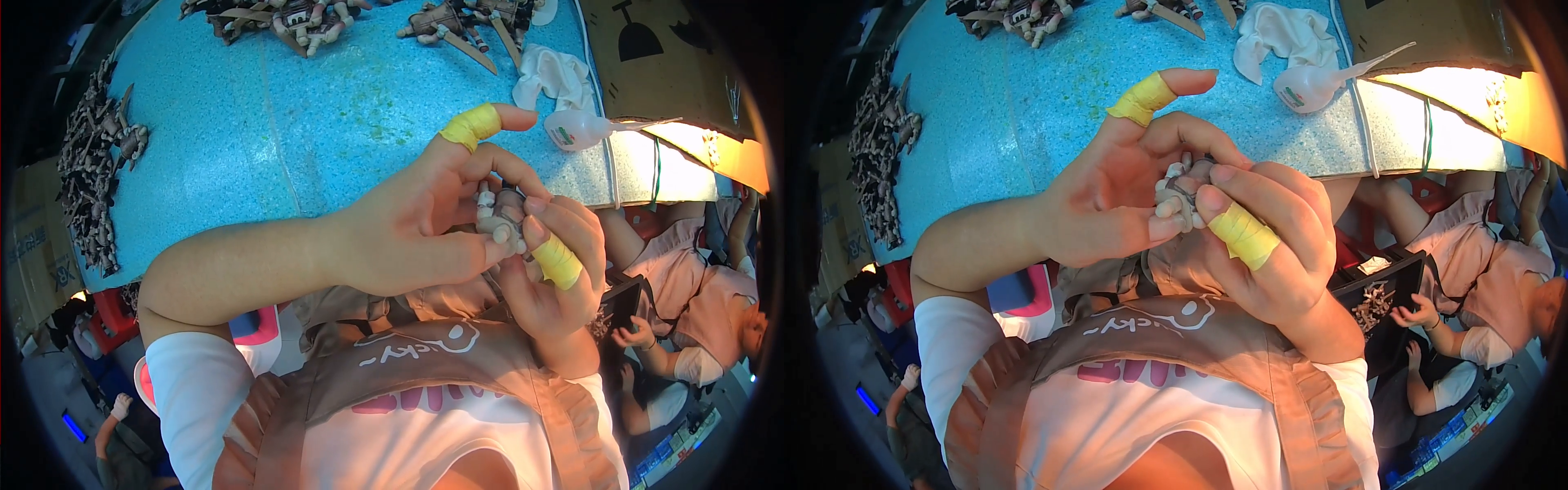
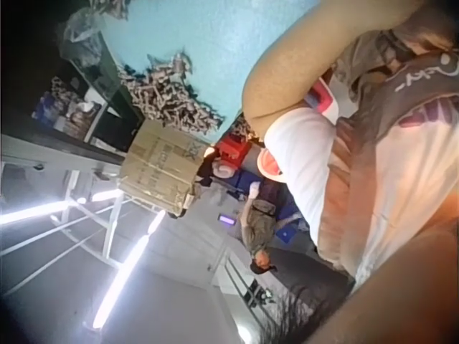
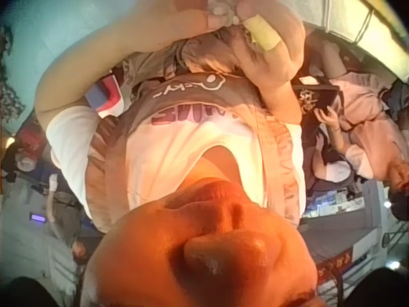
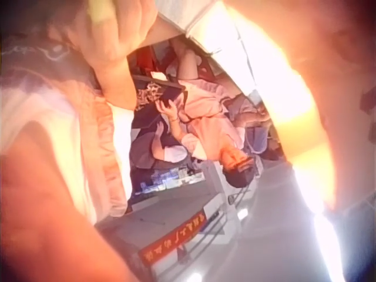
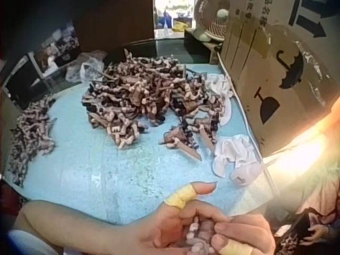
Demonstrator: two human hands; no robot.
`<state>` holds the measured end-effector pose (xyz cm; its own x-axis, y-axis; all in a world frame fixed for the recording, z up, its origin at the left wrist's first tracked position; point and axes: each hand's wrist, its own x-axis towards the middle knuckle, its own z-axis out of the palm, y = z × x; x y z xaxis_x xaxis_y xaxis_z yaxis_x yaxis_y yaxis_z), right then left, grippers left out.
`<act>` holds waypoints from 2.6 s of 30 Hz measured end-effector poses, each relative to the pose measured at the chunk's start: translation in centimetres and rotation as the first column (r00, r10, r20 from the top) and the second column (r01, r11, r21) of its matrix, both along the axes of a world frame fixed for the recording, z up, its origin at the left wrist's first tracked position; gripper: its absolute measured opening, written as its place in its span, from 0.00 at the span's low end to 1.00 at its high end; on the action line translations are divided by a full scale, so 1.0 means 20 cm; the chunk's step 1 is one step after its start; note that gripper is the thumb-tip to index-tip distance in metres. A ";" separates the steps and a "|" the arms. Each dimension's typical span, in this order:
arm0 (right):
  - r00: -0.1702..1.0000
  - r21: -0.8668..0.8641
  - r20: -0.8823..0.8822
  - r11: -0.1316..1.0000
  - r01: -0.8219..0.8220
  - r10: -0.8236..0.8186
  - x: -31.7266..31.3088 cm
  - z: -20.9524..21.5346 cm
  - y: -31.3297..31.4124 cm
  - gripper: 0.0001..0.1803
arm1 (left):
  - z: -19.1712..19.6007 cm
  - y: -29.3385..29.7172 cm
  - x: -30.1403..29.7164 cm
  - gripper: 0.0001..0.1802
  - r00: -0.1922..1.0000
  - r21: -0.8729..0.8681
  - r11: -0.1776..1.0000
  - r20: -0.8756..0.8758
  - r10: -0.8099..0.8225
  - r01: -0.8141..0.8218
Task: The person assembles toy figurines by applying glue to pieces using a squeeze bottle and pressing the components together by hand.
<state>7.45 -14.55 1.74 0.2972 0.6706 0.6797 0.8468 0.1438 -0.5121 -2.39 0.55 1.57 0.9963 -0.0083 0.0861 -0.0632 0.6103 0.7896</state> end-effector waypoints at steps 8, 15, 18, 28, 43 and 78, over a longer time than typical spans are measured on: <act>0.993 0.070 -0.090 0.995 -0.065 0.072 0.00 -0.05 -0.01 0.22 | -0.01 -0.01 0.00 0.46 0.978 0.358 0.924 0.195 0.070 -0.138; 0.969 0.000 -0.236 0.997 -0.081 0.079 -0.02 0.00 0.01 0.18 | 0.00 0.03 0.02 0.45 0.943 0.495 0.838 0.328 0.064 -0.229; 0.973 -0.035 -0.222 0.997 -0.075 0.065 0.00 0.01 0.00 0.18 | 0.00 0.03 0.02 0.45 0.949 0.513 0.830 0.309 0.063 -0.221; 0.898 0.011 -0.290 0.937 0.350 -0.331 0.19 -0.03 -0.02 0.32 | -0.02 -0.01 0.01 0.40 0.994 0.254 0.961 -0.009 0.113 -0.107; 0.903 -0.155 -0.331 0.959 0.236 -0.275 0.29 -0.14 0.11 0.26 | 0.21 0.86 -0.58 0.33 0.430 0.914 -0.249 0.374 0.822 -0.320; 0.632 0.164 -0.774 0.948 0.274 -0.049 0.19 0.00 -0.09 0.26 | -0.03 0.07 0.13 0.25 0.986 0.445 0.891 -0.084 0.141 -0.089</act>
